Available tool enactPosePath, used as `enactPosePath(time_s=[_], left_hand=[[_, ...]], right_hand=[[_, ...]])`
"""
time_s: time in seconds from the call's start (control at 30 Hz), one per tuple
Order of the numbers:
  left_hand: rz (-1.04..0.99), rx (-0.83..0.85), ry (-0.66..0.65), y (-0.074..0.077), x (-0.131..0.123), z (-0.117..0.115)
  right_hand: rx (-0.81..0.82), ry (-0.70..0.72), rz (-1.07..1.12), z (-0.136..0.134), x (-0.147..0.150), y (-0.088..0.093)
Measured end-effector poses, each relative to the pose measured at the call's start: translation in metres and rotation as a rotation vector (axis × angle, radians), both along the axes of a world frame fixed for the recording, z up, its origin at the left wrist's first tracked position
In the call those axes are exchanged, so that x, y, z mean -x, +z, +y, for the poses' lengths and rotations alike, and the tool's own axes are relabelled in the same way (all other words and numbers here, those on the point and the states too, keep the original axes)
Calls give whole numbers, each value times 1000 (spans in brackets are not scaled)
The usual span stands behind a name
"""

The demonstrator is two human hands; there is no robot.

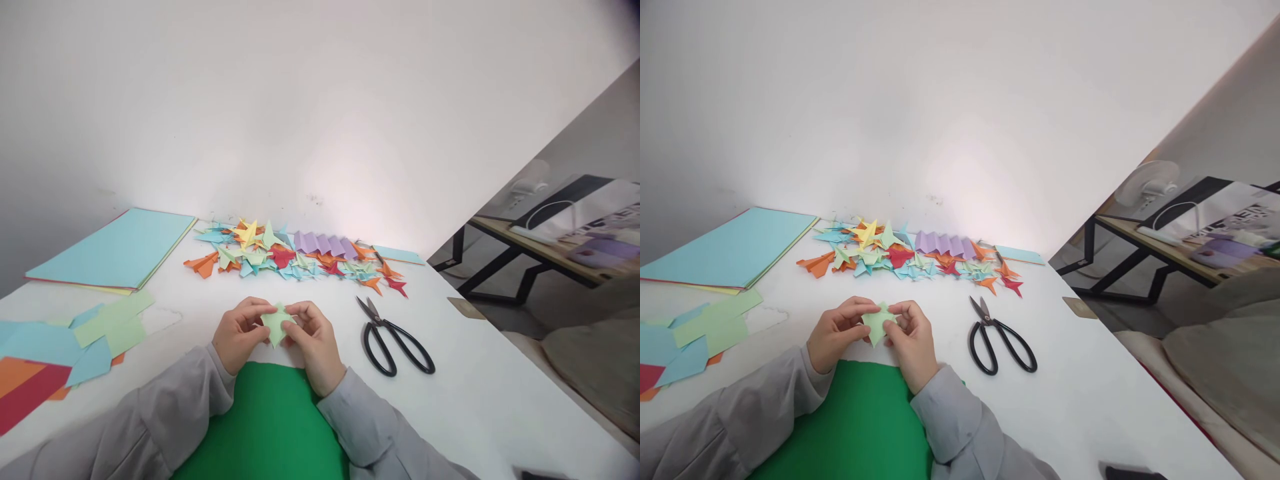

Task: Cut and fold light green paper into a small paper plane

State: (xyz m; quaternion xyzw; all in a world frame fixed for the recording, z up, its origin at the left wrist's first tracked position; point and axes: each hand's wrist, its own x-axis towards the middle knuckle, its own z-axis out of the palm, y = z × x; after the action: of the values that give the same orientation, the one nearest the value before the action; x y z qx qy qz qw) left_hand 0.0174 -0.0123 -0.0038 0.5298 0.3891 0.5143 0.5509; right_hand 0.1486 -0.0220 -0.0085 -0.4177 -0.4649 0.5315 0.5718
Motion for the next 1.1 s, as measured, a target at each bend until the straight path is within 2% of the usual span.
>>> enactPosePath(time_s=[0.23,0.43,0.63,0.93,1.1], left_hand=[[-4,1,17,2,2,0],[-86,24,68,0,4,3],[-173,101,23,-6,4,6],[-85,20,-12,2,1,0],[-60,77,-118,-1,2,1]], right_hand=[[2,17,15,0,0,0],[26,31,-115,-1,-1,1],[21,46,-118,-1,-2,1],[33,43,29,3,-4,-6],[27,37,61,4,-5,-7]])
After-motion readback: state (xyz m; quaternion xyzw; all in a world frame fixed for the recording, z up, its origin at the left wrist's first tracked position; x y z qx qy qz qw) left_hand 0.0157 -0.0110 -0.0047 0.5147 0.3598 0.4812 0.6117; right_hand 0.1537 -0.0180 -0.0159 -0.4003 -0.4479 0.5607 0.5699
